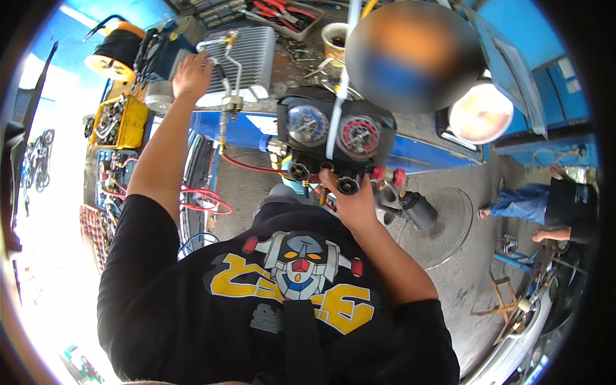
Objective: The person assembles an air conditioning manifold gauge set by connecting hoses and adapters to the gauge body. They attach a yellow hose to a refrigerant tank, connect a red hose to a quick coupler, and secure a blue hose to a valve on a radiator. The person also handles a radiator and a quick coupler during the process.
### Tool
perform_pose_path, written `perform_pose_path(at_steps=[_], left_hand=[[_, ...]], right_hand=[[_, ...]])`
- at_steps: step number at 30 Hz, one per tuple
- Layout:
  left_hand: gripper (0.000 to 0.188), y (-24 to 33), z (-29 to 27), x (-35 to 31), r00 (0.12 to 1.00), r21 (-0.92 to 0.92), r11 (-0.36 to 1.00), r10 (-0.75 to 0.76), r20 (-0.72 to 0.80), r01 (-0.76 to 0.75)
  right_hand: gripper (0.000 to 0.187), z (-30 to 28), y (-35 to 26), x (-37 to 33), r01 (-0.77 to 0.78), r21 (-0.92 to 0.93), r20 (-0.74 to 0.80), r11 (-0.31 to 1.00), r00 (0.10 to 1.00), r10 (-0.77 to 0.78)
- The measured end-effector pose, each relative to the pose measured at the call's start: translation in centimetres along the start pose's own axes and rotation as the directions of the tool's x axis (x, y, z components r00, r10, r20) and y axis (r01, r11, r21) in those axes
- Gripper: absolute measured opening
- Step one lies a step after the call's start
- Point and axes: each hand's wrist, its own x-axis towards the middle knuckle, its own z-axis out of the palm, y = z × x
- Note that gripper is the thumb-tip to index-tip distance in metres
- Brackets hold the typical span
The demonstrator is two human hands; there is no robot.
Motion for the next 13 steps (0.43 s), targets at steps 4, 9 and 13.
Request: perform_pose_path(at_steps=[4,9,13], left_hand=[[0.041,0.0,0.0,0.3,0.999,-0.049,0.999,0.014,-0.032,-0.016],[0.055,0.5,-0.4,0.6,0.999,0.010,1.000,-0.011,0.042,0.010],[0.060,0.5,-1.1,0.8,0.988,0.037,0.996,-0.087,0.124,0.083]], right_hand=[[0.032,-0.7,-0.1,1.0,-0.121,-0.100,-0.102,0.988,0.989,0.111],[0.028,-1.5,-0.3,0.8,-0.050,0.013,0.100,0.999,0.994,0.048],[0.026,-2.2,-0.1,0.1,-0.093,0.082,0.122,0.992,0.989,0.083]])
